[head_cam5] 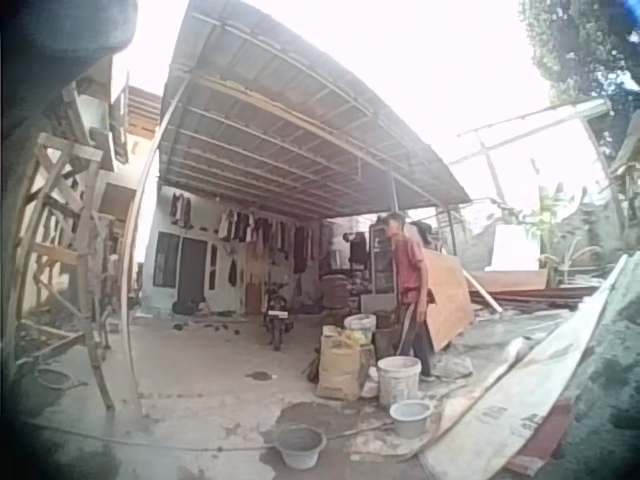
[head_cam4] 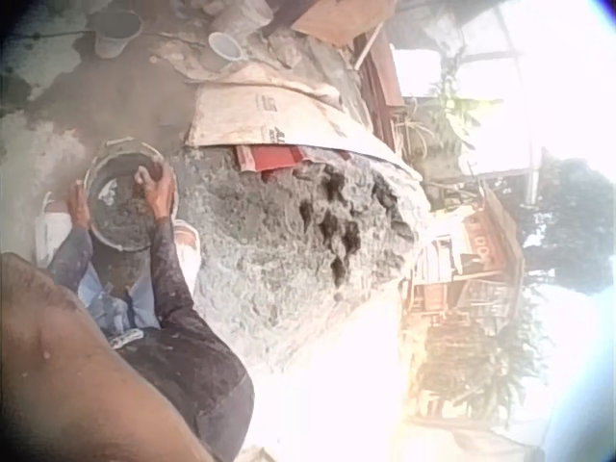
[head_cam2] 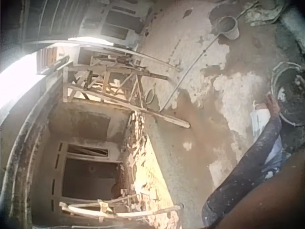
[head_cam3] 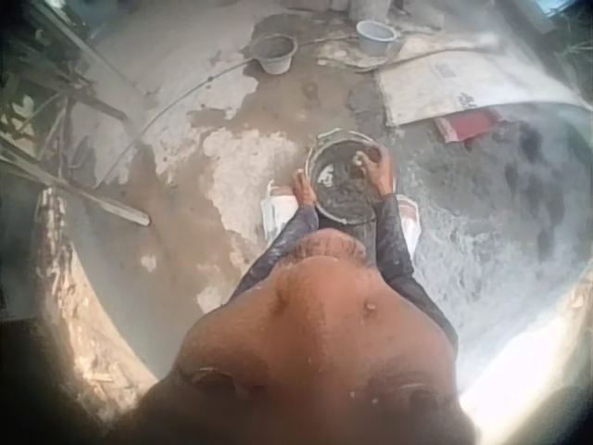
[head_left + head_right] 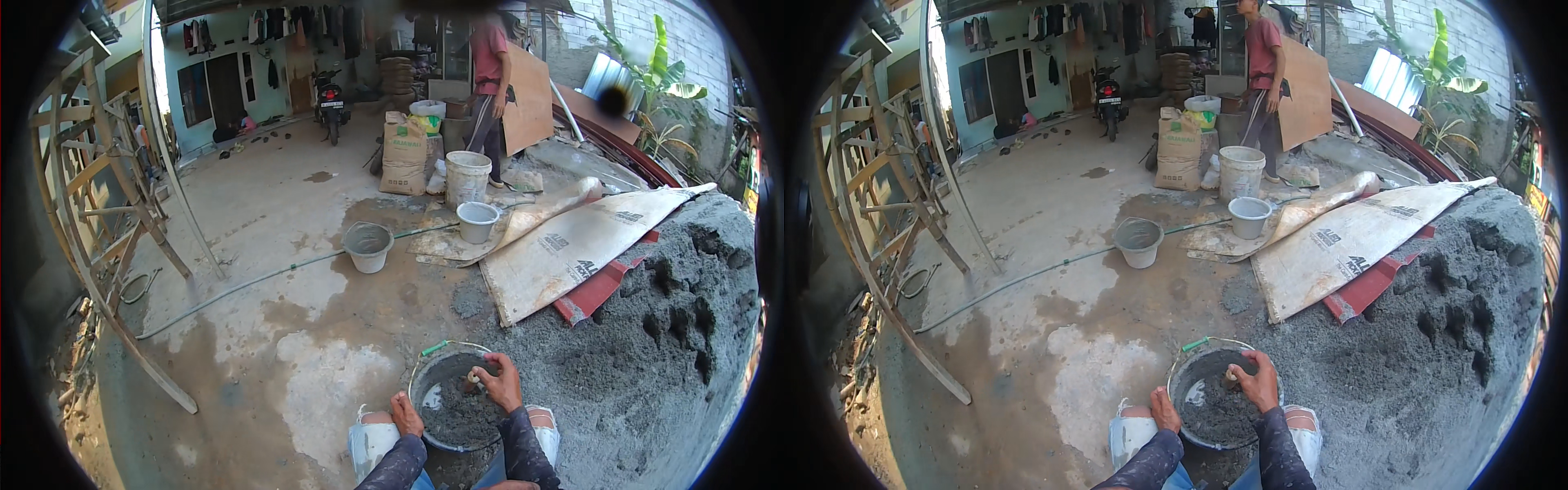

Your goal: Mixing cement in a bucket using a trowel at a construction site.

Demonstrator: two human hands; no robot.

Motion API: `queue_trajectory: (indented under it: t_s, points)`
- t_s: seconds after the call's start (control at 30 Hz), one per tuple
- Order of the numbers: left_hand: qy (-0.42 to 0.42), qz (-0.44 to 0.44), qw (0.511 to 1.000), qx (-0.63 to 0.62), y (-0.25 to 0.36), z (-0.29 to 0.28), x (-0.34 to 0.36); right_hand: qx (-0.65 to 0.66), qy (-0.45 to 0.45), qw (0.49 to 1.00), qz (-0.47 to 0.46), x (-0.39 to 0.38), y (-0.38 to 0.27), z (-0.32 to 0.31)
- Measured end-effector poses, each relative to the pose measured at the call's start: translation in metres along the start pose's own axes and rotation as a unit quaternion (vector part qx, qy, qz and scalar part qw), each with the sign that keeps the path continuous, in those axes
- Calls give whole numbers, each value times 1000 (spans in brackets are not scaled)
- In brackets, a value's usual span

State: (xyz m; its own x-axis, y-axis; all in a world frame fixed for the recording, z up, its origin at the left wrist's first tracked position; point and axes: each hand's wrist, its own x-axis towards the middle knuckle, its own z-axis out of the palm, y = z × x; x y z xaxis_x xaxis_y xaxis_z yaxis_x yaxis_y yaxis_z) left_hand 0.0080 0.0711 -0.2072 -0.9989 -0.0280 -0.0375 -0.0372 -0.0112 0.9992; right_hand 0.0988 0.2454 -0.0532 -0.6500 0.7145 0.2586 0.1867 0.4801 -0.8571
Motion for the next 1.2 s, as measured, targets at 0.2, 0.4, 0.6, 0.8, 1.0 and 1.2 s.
queue_trajectory:
  t_s: [0.2, 0.4, 0.6, 0.8, 1.0, 1.2]
  points:
    - [-6, 4, 1000, 16, 13, -2, -13, 439, -55, 857, -265, 33, -213, -117]
    - [-3, -3, 1000, -9, 3, 0, -6, 214, 26, 967, -139, 28, -201, -134]
    - [0, -25, 999, -40, 6, -5, -10, -385, -70, 886, 249, -127, -1, -145]
    - [-6, -23, 1000, 19, 13, -3, -16, -302, -327, 804, 394, -176, -15, -162]
    - [-26, -44, 998, 38, 22, -12, -3, 261, -63, 959, -93, -69, -212, -103]
    - [-24, -28, 997, 61, 19, 4, -8, 419, -213, 807, -358, -2, -347, -72]
